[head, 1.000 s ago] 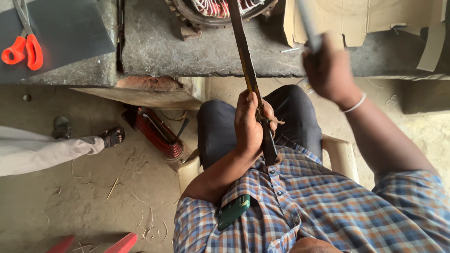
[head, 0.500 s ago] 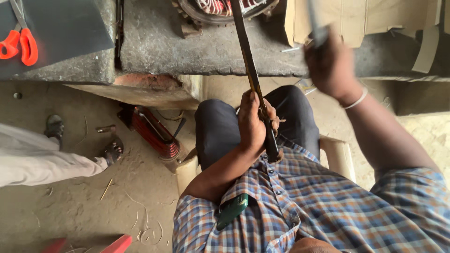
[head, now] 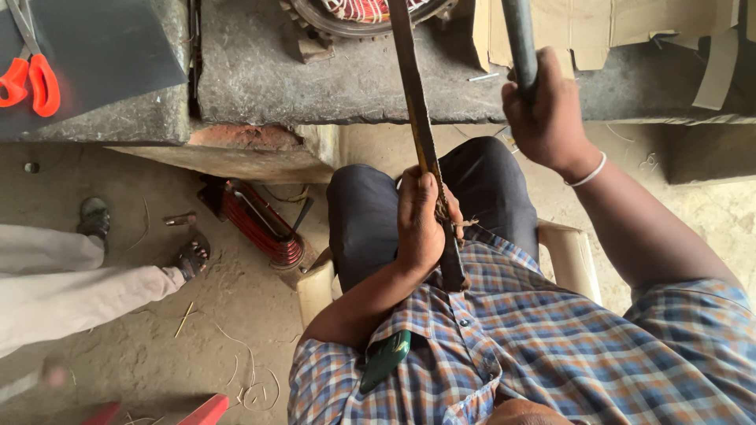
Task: The person uses a metal pipe to repeatedly strike a flat metal bar held against the stator of an electric motor. The person briefly stops to adjust the motor windings with a screwdriver before resuming the striking action.
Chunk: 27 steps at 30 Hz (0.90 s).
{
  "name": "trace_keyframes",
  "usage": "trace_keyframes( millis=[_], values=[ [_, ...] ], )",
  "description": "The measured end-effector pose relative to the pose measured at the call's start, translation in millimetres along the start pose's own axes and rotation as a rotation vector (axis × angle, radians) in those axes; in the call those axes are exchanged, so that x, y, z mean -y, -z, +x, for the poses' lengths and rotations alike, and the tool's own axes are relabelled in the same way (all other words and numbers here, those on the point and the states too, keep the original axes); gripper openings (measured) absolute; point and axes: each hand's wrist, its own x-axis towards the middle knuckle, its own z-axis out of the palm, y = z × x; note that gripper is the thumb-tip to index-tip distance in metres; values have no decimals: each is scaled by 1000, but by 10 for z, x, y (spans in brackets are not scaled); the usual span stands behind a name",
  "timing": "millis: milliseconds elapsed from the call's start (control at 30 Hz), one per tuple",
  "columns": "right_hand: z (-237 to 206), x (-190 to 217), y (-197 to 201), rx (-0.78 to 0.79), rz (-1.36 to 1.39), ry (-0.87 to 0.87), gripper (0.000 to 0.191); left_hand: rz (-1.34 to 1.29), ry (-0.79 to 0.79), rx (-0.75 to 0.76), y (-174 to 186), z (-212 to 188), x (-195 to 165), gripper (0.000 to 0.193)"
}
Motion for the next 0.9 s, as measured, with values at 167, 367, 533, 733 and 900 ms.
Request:
trace_keyframes(
  millis=[167,367,533,733,900],
  values=[
    [5,132,67,-13,-7,25,19,-7,-7,-13,-1,46,-4,24],
    [-7,155,55,17,20,-8,20,-64,65,-79,46,55,66,24],
    [30,184,189,-53,-21,124,20,-96,60,-134,87,118,152,23],
    [197,32,-86,-435,670,-135,25,-128,48,-140,185,495,120,31],
    [364,-216,-328,244,-353,118,21,-215,100,-125,167,681,-1,29]
  ],
)
